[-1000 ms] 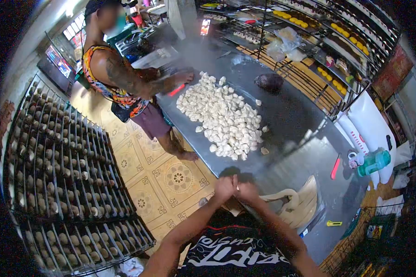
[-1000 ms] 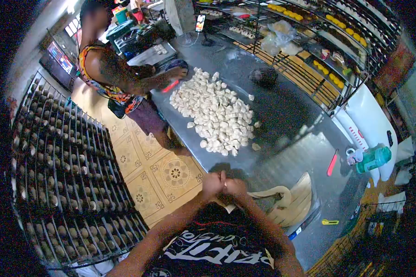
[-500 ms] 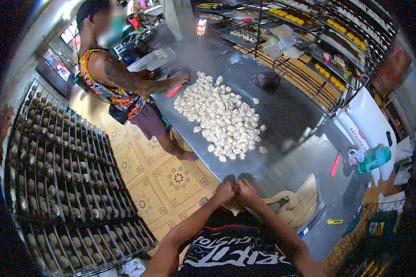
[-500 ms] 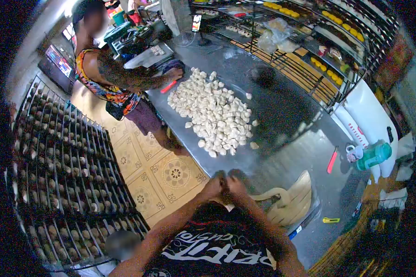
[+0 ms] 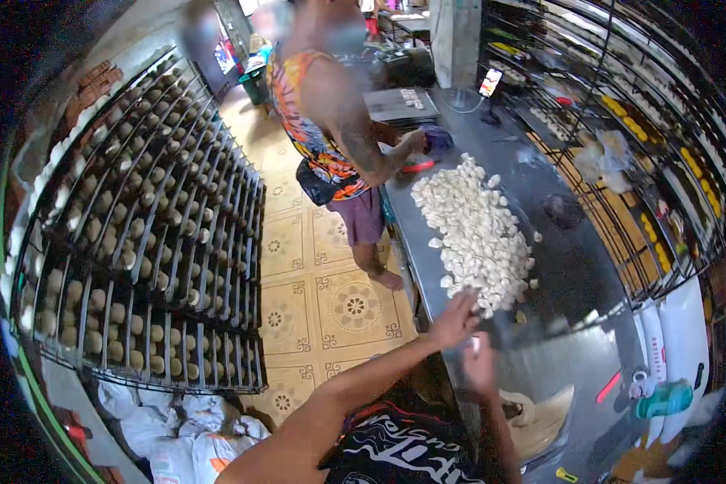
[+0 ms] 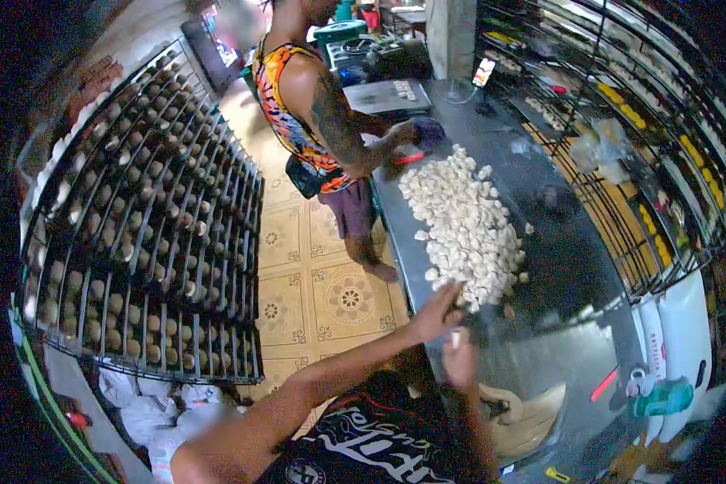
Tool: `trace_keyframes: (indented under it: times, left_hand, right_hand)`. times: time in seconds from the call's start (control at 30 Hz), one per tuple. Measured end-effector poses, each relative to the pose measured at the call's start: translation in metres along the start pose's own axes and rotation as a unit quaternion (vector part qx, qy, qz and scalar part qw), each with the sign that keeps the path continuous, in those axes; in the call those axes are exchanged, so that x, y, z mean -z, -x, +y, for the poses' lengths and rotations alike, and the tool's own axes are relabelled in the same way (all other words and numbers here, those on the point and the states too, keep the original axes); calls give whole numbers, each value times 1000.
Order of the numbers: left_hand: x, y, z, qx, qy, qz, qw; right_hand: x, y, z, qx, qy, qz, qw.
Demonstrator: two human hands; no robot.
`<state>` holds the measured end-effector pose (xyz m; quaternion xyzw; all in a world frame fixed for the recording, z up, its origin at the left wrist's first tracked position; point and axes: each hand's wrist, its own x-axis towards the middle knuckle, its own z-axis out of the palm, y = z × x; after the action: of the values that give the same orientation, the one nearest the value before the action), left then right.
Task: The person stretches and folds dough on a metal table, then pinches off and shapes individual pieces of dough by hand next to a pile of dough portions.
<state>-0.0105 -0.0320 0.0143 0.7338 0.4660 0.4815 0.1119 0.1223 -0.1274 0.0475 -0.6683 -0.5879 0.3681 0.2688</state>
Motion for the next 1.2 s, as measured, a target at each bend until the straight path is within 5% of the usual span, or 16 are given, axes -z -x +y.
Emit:
trace_keyframes:
  times: [0.07,0.1,0.2,0.33,0.4,0.5,0.57,0.6,0.67,0.73,0.83,0.87,0.93,1.0,1.03,1.2]
  left_hand:
    - [17,23,12,79,63,-259,961]
    - [17,30,11,-28,137,-316,938]
    - [-3,65,18,23,73,-289,954]
    - [-25,113,20,132,-49,-243,960]
    - [-8,84,31,171,-173,-311,919]
    - [0,55,14,209,-62,-290,932]
    - [-24,50,-13,157,-129,-184,962]
    - [-21,36,-24,238,-91,-260,932]
    - [-22,15,-19,150,-45,-46,986]
    - [7,-4,10,-14,-70,-7,997]
    - [-41,60,-13,51,-36,-135,989]
    - [-42,98,-23,87,-21,-191,978]
    - [-67,141,-44,159,13,-299,941]
    - [-89,178,-64,229,42,-401,886]
    - [-77,165,-46,230,45,-403,885]
    - [-12,69,25,206,-146,-386,887]
  right_hand:
    - [-20,1,39,15,16,-25,999]
    - [-35,2,72,25,33,-41,998]
    - [-47,-3,118,47,78,-70,993]
    - [-31,13,103,234,105,-31,966]
    - [-31,7,102,196,110,-69,972]
    - [-27,-11,104,83,126,-180,972]
    - [-33,5,94,71,116,-157,978]
    - [-25,17,60,57,116,-150,980]
    - [-3,24,2,206,159,-60,964]
    - [6,17,18,113,119,-77,983]
    - [-7,-3,49,-104,-22,-174,979]
    - [-14,-5,64,-110,-25,-168,979]
    - [-28,5,98,90,38,-37,994]
    - [-34,14,120,289,107,89,947]
    - [-30,17,111,285,109,88,948]
    - [-11,17,56,57,238,-92,965]
